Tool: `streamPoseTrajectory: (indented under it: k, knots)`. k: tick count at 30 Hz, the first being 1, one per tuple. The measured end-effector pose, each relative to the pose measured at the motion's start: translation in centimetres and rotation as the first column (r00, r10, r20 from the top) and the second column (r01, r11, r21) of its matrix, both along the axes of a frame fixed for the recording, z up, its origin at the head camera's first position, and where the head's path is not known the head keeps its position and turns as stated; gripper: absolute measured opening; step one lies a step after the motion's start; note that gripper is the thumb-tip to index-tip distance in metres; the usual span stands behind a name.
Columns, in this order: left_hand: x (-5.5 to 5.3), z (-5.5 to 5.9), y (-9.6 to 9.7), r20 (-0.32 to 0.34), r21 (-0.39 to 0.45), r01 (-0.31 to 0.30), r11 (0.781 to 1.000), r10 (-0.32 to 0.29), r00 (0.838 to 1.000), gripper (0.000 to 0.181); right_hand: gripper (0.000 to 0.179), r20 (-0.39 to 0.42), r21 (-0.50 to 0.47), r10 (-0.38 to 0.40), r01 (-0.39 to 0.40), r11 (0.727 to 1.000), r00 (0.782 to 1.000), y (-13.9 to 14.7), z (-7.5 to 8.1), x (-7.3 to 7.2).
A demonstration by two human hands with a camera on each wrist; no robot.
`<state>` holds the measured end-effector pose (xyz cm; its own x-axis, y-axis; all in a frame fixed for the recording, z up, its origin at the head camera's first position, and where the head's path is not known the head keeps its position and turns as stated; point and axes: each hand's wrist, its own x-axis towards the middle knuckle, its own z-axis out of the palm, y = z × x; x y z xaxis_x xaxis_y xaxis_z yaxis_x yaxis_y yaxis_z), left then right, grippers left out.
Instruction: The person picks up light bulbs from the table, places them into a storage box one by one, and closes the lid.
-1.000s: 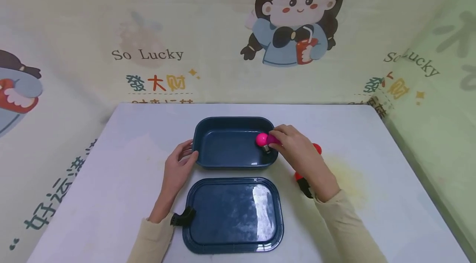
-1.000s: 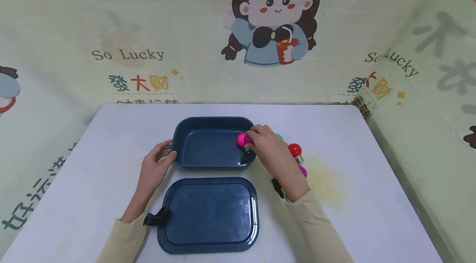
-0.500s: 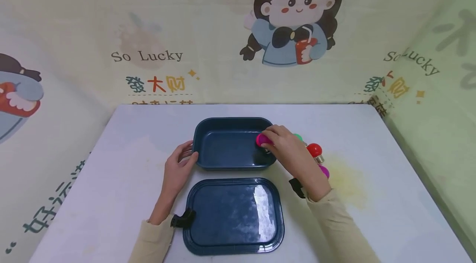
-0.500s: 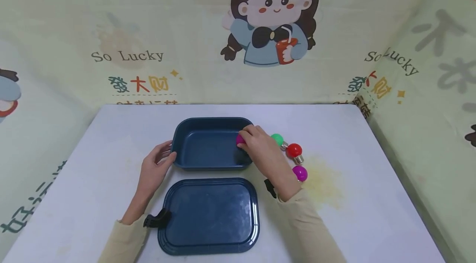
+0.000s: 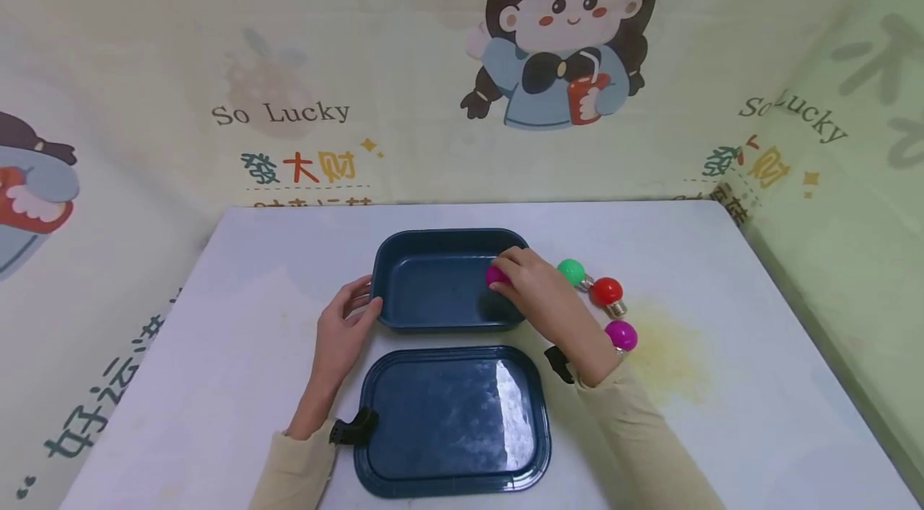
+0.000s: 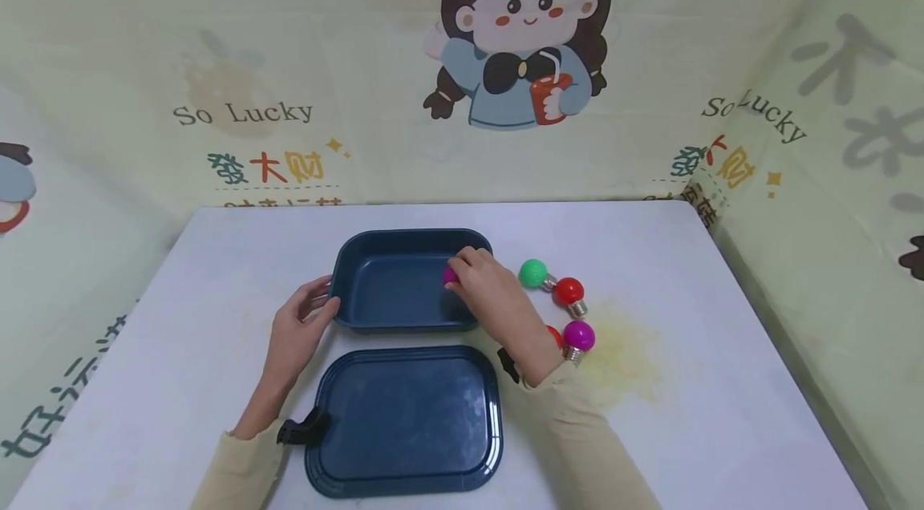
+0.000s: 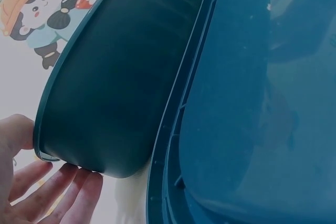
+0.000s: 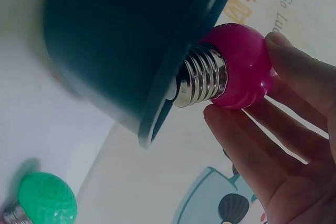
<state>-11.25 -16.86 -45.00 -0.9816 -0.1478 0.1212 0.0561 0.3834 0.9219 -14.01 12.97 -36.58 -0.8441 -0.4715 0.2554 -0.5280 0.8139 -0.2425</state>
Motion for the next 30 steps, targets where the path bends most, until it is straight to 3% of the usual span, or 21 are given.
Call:
streamPoseTrajectory:
  k: [20,30]
  knots:
    - [0.0,0.3,0.0,0.005,-0.009,0.004,1.000,-0.004,1.000,0.045,0.036,0.102,0.025,-0.006,0.004,1.000,0.995,-1.2,-2.1,-0.9]
    - [0.2,0.2,0.1,0.015,-0.005,0.009,1.000,-0.009,1.000,0.045,0.037,0.087,0.060,0.006,-0.012,0.998,0.996,-1.4,-3.0,-1.1]
